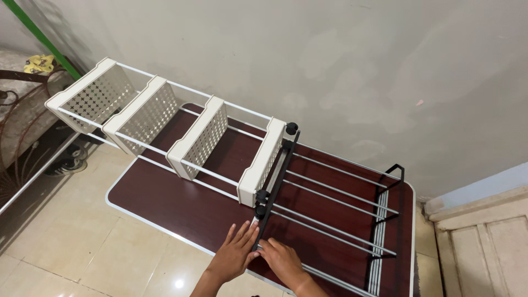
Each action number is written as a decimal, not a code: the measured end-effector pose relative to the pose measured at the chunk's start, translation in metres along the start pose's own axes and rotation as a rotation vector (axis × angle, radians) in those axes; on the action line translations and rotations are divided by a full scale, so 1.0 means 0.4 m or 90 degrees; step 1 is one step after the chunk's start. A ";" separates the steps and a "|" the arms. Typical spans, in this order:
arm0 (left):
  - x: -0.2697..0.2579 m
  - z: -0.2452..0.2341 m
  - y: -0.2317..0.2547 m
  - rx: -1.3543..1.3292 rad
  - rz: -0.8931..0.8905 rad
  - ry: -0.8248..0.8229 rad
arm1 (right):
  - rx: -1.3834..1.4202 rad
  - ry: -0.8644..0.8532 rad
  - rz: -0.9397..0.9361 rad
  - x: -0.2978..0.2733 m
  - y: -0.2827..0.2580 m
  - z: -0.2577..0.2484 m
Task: The person assembles a dish rack on a table. They attach the metal frame to the plastic base, then insert multiple metal rods into the frame one by one. The person repeatedly checks and adjusts the rods and frame alignment throughout the process.
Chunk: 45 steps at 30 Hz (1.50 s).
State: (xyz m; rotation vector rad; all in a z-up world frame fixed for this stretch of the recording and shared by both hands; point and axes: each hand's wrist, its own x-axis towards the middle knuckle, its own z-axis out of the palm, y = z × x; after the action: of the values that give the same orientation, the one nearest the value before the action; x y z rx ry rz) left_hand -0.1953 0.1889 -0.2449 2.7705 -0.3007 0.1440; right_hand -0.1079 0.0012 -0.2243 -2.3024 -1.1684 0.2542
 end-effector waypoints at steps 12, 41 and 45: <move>0.001 0.015 -0.011 0.027 0.007 -0.027 | -0.024 -0.056 0.073 0.003 -0.029 -0.020; 0.000 0.033 -0.033 0.073 0.042 0.013 | -0.055 -0.011 0.052 -0.011 0.001 0.019; 0.009 0.029 -0.034 0.059 0.050 0.022 | -0.024 0.039 -0.005 -0.014 0.005 0.015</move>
State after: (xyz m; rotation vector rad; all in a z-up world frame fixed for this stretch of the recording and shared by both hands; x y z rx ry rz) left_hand -0.1878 0.1965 -0.2599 2.8449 -0.4028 0.2310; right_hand -0.1121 -0.0018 -0.2309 -2.3215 -1.1600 0.1590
